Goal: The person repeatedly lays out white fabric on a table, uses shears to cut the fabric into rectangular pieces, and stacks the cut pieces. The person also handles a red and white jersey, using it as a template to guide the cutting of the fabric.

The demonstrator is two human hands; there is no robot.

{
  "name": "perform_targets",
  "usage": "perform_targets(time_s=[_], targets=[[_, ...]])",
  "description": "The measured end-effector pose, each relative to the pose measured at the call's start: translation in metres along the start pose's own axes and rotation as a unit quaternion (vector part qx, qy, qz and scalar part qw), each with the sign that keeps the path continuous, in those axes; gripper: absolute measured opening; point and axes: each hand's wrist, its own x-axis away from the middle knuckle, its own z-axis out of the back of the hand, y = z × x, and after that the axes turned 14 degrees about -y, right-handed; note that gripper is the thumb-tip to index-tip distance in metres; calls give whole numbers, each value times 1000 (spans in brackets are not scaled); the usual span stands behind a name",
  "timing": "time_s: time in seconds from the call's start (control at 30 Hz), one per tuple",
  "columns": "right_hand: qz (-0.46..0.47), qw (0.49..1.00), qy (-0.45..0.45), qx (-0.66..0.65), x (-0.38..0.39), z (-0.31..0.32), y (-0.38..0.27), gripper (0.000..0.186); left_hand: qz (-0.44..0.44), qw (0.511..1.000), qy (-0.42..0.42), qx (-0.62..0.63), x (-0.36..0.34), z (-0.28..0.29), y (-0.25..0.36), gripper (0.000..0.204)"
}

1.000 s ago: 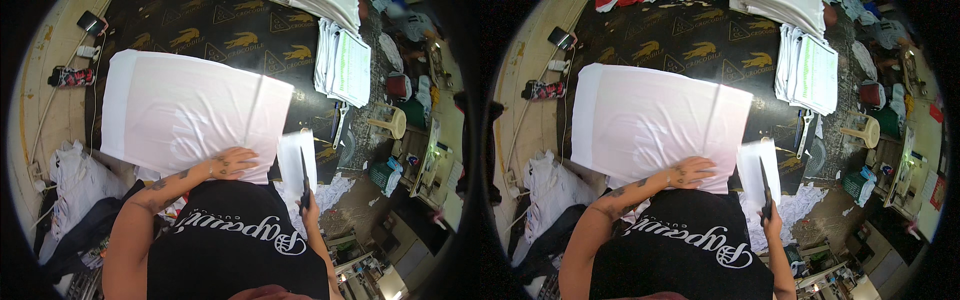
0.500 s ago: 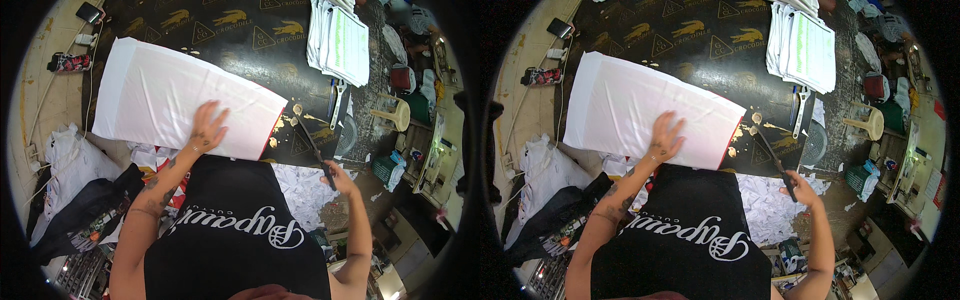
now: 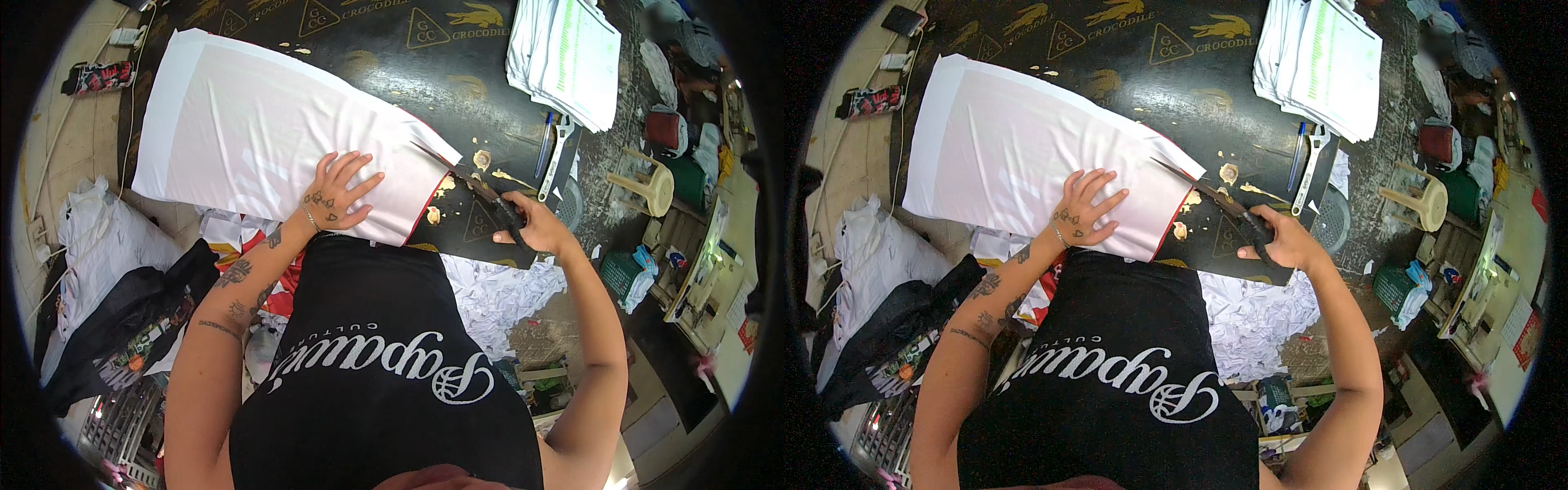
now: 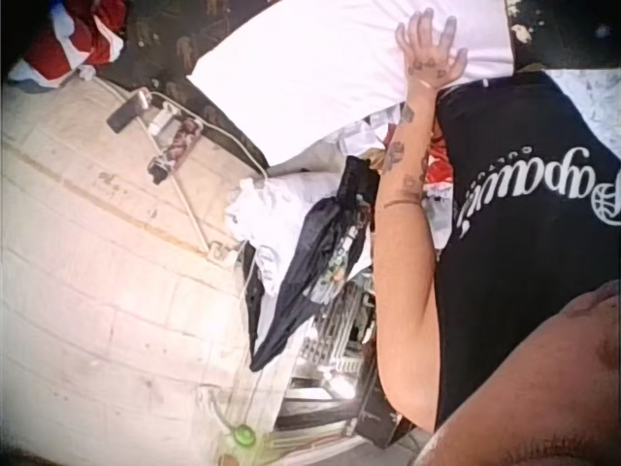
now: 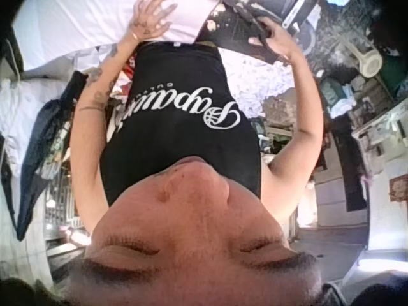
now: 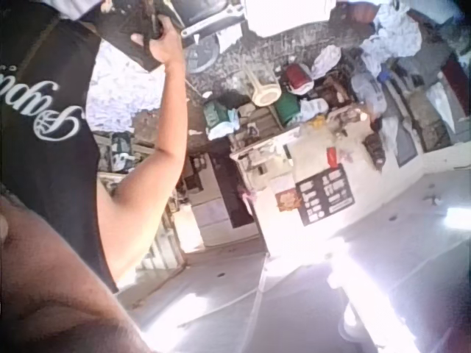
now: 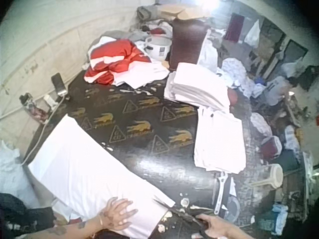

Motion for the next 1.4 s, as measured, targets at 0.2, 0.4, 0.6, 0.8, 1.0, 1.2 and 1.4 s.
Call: perform_targets(time_s=[0.2,0.4,0.6,0.8,1.0,1.2,1.4], targets=[[-55,996,28,70,-3,-2,-10,84,-7,1000,14,13,1,3,0,68],[-75,994,18,81,-20,4,-38,73,-8,1000,9,20,2,5,-1,69],[-27,997,7,78,-34,4,-70,78,-10,999,12,35,6,1,-4,69],[-117,989,-10,90,-57,2,-97,84,-5,998,24,49,4,2,-3,70],[-60,993,7,104,-81,-6,-122,89,-15,997,25,76,11,-3,-10,67],[9,995,7,101,-106,-8,-151,79,-61,985,76,144,10,8,-20,60],[-73,989,-8,131,-129,-9,-180,81,75,962,258,-46,67,96,-165,43]])
